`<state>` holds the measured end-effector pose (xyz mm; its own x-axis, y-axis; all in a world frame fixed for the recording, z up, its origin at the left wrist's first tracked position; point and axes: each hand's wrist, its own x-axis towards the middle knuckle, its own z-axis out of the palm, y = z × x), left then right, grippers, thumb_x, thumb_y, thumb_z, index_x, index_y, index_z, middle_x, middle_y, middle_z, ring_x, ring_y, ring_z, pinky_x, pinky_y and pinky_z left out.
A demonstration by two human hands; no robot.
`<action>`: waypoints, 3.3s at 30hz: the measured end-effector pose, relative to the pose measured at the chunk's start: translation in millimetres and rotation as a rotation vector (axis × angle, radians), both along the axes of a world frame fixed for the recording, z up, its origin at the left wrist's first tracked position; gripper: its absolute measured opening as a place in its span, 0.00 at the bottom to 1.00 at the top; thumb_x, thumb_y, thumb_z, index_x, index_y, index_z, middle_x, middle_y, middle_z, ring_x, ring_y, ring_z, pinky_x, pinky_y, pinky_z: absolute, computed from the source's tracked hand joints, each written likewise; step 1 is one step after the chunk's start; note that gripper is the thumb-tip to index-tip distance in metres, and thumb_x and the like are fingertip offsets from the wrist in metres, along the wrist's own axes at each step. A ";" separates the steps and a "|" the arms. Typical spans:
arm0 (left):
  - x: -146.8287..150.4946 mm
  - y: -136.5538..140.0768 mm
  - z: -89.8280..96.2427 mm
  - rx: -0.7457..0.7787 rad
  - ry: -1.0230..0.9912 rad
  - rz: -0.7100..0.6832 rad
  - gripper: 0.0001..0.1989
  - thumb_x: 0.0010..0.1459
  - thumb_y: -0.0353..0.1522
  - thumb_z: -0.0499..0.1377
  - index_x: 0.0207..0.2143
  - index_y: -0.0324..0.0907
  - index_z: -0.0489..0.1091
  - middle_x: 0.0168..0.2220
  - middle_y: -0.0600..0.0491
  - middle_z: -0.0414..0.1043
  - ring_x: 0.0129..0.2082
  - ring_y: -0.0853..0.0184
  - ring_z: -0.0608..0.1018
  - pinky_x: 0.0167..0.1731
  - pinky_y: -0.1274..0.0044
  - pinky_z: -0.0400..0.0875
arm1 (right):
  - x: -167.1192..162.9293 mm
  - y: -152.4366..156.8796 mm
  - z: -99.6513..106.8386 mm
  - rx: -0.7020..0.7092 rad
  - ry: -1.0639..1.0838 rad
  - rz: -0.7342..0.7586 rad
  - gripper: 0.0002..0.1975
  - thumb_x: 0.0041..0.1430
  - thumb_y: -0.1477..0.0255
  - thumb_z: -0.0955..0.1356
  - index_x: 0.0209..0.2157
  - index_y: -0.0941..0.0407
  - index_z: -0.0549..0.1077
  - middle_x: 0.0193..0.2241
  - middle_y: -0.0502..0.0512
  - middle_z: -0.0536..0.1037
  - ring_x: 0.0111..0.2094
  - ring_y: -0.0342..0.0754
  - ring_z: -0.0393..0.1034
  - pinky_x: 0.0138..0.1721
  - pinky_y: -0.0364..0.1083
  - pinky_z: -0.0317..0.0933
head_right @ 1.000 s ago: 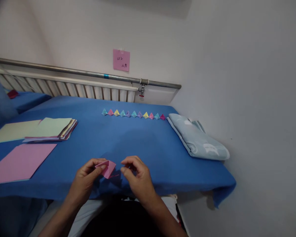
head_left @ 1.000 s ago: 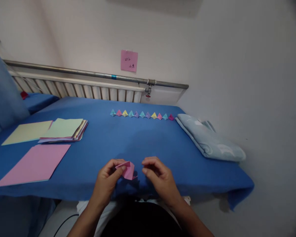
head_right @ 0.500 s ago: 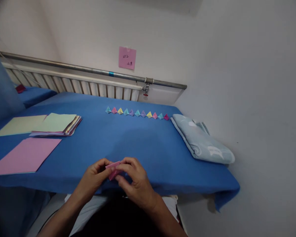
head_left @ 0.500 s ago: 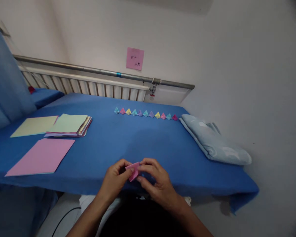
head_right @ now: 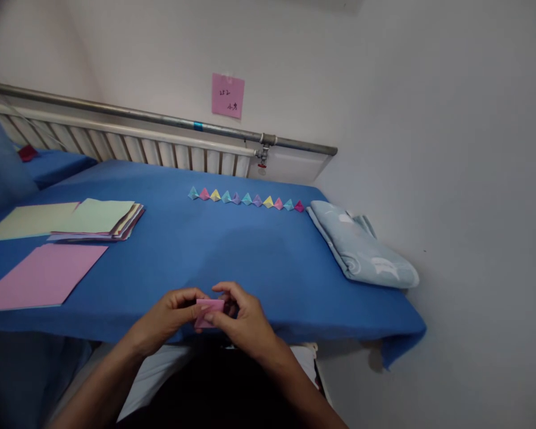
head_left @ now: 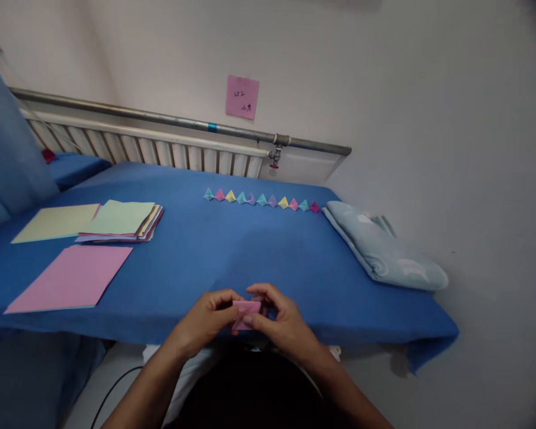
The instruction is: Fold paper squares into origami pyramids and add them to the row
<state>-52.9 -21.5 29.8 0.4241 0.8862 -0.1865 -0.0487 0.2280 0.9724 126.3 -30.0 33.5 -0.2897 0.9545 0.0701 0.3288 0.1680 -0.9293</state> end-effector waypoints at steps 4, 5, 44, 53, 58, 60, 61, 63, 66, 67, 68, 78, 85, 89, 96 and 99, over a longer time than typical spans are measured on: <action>-2.0 -3.8 2.0 -0.077 -0.106 -0.033 0.14 0.52 0.43 0.59 0.29 0.41 0.75 0.26 0.55 0.69 0.27 0.69 0.69 0.31 0.77 0.66 | -2.5 1.3 -4.2 -0.121 0.157 -0.011 0.14 0.48 0.71 0.70 0.40 0.53 0.71 0.28 0.46 0.72 0.29 0.41 0.65 0.31 0.41 0.60; -2.3 -4.5 2.8 -0.096 -0.137 -0.037 0.17 0.53 0.46 0.58 0.29 0.41 0.74 0.26 0.54 0.69 0.28 0.69 0.70 0.31 0.76 0.68 | -3.1 1.8 -4.8 -0.128 0.171 -0.017 0.14 0.48 0.71 0.71 0.39 0.53 0.71 0.27 0.46 0.71 0.28 0.41 0.64 0.30 0.41 0.59; 0.5 1.0 7.9 -0.151 -0.045 0.332 0.14 0.38 0.37 0.66 0.29 0.40 0.72 0.23 0.55 0.74 0.24 0.70 0.73 0.29 0.77 0.67 | -1.6 9.0 -8.8 0.468 -0.212 0.067 0.14 0.64 0.71 0.63 0.49 0.52 0.74 0.31 0.53 0.76 0.31 0.45 0.68 0.35 0.45 0.64; -0.6 1.1 10.3 -0.120 -0.049 0.310 0.16 0.38 0.37 0.67 0.31 0.41 0.70 0.24 0.55 0.74 0.25 0.69 0.74 0.30 0.76 0.67 | -2.5 7.2 -8.1 0.396 -0.150 0.034 0.11 0.63 0.71 0.63 0.46 0.51 0.73 0.35 0.53 0.77 0.35 0.45 0.70 0.39 0.45 0.64; -0.1 0.3 4.9 -0.053 -0.128 0.276 0.14 0.42 0.37 0.66 0.32 0.42 0.69 0.24 0.57 0.74 0.25 0.70 0.74 0.30 0.77 0.67 | -2.2 6.9 -7.7 0.357 -0.063 0.017 0.08 0.62 0.71 0.64 0.40 0.52 0.74 0.33 0.50 0.77 0.34 0.44 0.70 0.38 0.43 0.63; 0.2 0.4 4.5 -0.032 -0.113 0.271 0.13 0.43 0.36 0.66 0.31 0.42 0.69 0.24 0.57 0.74 0.26 0.70 0.74 0.29 0.78 0.67 | -2.1 7.2 -8.0 0.341 -0.042 0.020 0.07 0.62 0.71 0.64 0.39 0.52 0.74 0.31 0.49 0.76 0.33 0.43 0.70 0.37 0.43 0.62; 0.3 0.4 4.6 -0.026 -0.107 0.271 0.12 0.43 0.36 0.65 0.31 0.42 0.70 0.24 0.57 0.74 0.26 0.70 0.74 0.29 0.78 0.67 | -2.1 7.3 -8.1 0.335 -0.033 0.021 0.07 0.62 0.71 0.64 0.39 0.52 0.74 0.31 0.49 0.76 0.33 0.43 0.70 0.36 0.43 0.62; 0.2 0.4 5.4 -0.021 -0.097 0.269 0.12 0.44 0.36 0.65 0.31 0.42 0.70 0.24 0.57 0.74 0.26 0.71 0.74 0.29 0.79 0.67 | -2.3 7.5 -8.3 0.329 -0.018 0.020 0.07 0.61 0.72 0.64 0.38 0.52 0.74 0.30 0.49 0.75 0.33 0.43 0.69 0.36 0.42 0.62; -0.3 0.1 6.1 -0.017 -0.072 0.247 0.12 0.44 0.36 0.65 0.32 0.41 0.71 0.26 0.57 0.74 0.27 0.71 0.74 0.30 0.78 0.67 | -3.0 7.4 -7.5 0.322 -0.004 0.015 0.07 0.61 0.72 0.65 0.37 0.52 0.75 0.30 0.49 0.75 0.32 0.43 0.69 0.36 0.42 0.61; -0.4 -0.1 6.2 -0.016 -0.061 0.241 0.12 0.44 0.37 0.65 0.31 0.41 0.71 0.26 0.56 0.74 0.27 0.71 0.74 0.30 0.78 0.67 | -3.3 7.4 -7.0 0.317 -0.004 0.015 0.06 0.61 0.72 0.65 0.37 0.52 0.75 0.29 0.49 0.75 0.32 0.43 0.69 0.36 0.42 0.61; -0.5 -0.2 6.2 -0.015 -0.053 0.237 0.12 0.44 0.37 0.65 0.31 0.41 0.71 0.26 0.56 0.74 0.28 0.71 0.74 0.30 0.78 0.67 | -3.6 7.4 -6.4 0.312 -0.007 0.016 0.06 0.61 0.72 0.65 0.36 0.52 0.75 0.29 0.49 0.75 0.32 0.43 0.69 0.35 0.42 0.61; 0.0 1.1 7.2 -0.057 -0.004 0.217 0.12 0.42 0.37 0.66 0.29 0.41 0.70 0.24 0.58 0.72 0.25 0.71 0.72 0.28 0.79 0.66 | -3.2 8.2 -5.9 0.240 -0.022 0.038 0.07 0.60 0.73 0.65 0.36 0.53 0.75 0.31 0.50 0.75 0.33 0.43 0.69 0.36 0.42 0.61; -0.7 4.2 9.8 -0.054 0.024 0.248 0.10 0.39 0.36 0.66 0.23 0.41 0.72 0.22 0.58 0.70 0.23 0.72 0.71 0.26 0.80 0.65 | -4.5 9.0 -4.3 0.177 0.005 0.056 0.08 0.60 0.73 0.64 0.36 0.54 0.76 0.31 0.50 0.76 0.33 0.43 0.69 0.36 0.42 0.61; 0.4 5.7 9.9 -0.056 0.037 0.301 0.09 0.38 0.36 0.67 0.21 0.41 0.73 0.20 0.57 0.70 0.22 0.72 0.70 0.26 0.79 0.65 | -5.4 10.9 -2.5 0.155 0.025 0.065 0.08 0.59 0.72 0.64 0.36 0.54 0.76 0.32 0.50 0.77 0.35 0.44 0.70 0.38 0.43 0.62; 0.4 6.1 1.3 -0.019 0.019 0.412 0.08 0.38 0.35 0.67 0.19 0.40 0.73 0.19 0.55 0.71 0.22 0.71 0.69 0.26 0.80 0.63 | -5.2 11.7 -3.3 0.046 0.111 -0.014 0.08 0.58 0.69 0.65 0.37 0.53 0.75 0.31 0.49 0.76 0.32 0.44 0.68 0.34 0.43 0.61; -0.6 6.8 -2.0 -0.001 0.005 0.465 0.08 0.39 0.35 0.66 0.20 0.40 0.73 0.19 0.56 0.71 0.22 0.72 0.69 0.25 0.81 0.63 | -2.3 10.6 -4.7 -0.029 0.170 -0.100 0.10 0.57 0.68 0.65 0.40 0.53 0.73 0.25 0.47 0.72 0.25 0.41 0.64 0.27 0.41 0.58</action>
